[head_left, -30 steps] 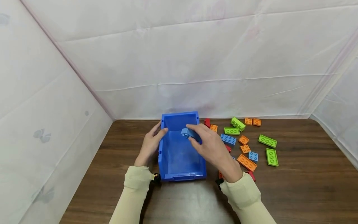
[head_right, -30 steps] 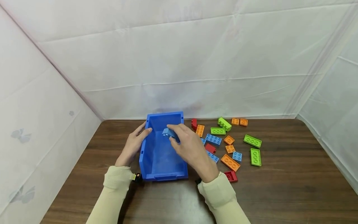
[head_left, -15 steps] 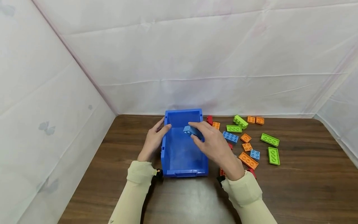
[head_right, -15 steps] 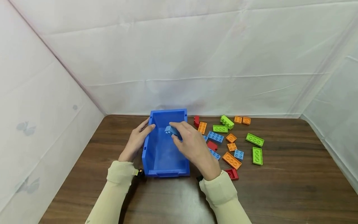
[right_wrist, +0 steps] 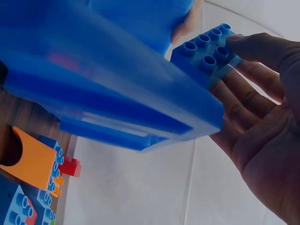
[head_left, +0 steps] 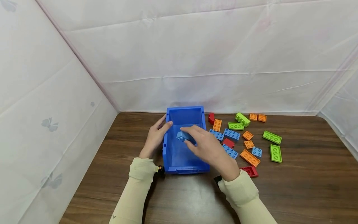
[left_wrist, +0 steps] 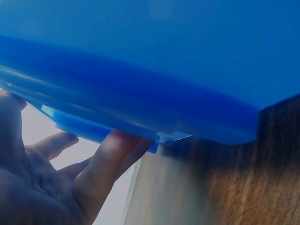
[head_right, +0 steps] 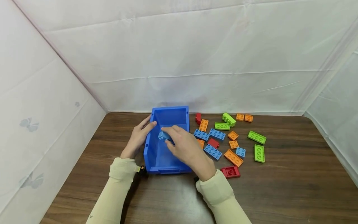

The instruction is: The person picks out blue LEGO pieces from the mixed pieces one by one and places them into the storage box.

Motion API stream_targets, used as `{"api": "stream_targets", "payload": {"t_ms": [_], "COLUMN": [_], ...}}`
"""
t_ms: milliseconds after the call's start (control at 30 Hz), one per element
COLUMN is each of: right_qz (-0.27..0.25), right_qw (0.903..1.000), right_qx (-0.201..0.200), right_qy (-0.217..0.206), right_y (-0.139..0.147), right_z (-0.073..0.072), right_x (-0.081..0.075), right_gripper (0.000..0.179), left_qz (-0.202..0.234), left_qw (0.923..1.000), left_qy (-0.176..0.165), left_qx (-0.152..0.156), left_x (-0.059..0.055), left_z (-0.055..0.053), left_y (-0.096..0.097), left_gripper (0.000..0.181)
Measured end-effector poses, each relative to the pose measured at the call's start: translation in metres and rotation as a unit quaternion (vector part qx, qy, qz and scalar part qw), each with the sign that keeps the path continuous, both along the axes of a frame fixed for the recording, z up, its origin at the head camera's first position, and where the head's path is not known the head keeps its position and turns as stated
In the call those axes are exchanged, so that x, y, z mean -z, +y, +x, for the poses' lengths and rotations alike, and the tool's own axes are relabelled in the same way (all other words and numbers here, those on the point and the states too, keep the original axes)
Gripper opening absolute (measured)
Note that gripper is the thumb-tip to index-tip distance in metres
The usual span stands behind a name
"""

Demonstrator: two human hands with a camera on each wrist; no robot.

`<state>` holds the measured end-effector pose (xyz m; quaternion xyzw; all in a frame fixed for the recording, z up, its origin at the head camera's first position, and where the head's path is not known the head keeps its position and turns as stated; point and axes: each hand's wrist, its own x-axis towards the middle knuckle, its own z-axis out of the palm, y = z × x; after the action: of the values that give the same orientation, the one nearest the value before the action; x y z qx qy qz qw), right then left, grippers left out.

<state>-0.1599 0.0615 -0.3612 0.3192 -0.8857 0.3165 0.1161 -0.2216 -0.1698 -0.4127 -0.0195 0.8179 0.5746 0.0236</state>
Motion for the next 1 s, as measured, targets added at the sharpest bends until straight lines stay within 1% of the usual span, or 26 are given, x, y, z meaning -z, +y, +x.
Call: {"api": "stream_targets", "payload": {"t_ms": [133, 233, 300, 533, 667, 800, 1000], "right_qz": [0.017, 0.021, 0.024, 0.053, 0.077, 0.084, 0.097], "right_qw": [0.9994, 0.9985, 0.9978, 0.9942, 0.9914, 0.9908, 0.9895], "right_qx": [-0.008, -0.019, -0.024, -0.028, -0.044, -0.055, -0.065], "right_qy": [-0.030, -0.046, -0.056, -0.090, -0.097, -0.091, -0.084], "right_y": [-0.005, -0.011, -0.013, -0.018, -0.020, -0.021, -0.024], "right_z": [0.002, 0.003, 0.004, 0.003, 0.002, 0.003, 0.005], "right_x": [0.002, 0.005, 0.006, 0.012, 0.015, 0.017, 0.018], "right_gripper": [0.048, 0.053, 0.054, 0.046, 0.042, 0.041, 0.040], "left_qz": [0.002, 0.003, 0.003, 0.010, 0.018, 0.024, 0.018], "left_qw": [1.0000, 0.9999, 0.9999, 0.9999, 0.9998, 0.9997, 0.9998], "left_qy": [-0.004, -0.005, -0.004, -0.007, -0.009, -0.006, -0.005], "left_qx": [-0.005, -0.014, -0.013, -0.005, -0.004, -0.002, -0.006], "left_x": [0.001, 0.002, 0.003, 0.003, 0.002, 0.003, 0.003], "left_z": [0.001, 0.001, 0.001, -0.003, -0.003, -0.003, -0.002], "left_y": [-0.002, -0.005, -0.006, -0.002, -0.001, 0.000, -0.001], "left_gripper": [0.073, 0.073, 0.073, 0.073, 0.071, 0.071, 0.072]}}
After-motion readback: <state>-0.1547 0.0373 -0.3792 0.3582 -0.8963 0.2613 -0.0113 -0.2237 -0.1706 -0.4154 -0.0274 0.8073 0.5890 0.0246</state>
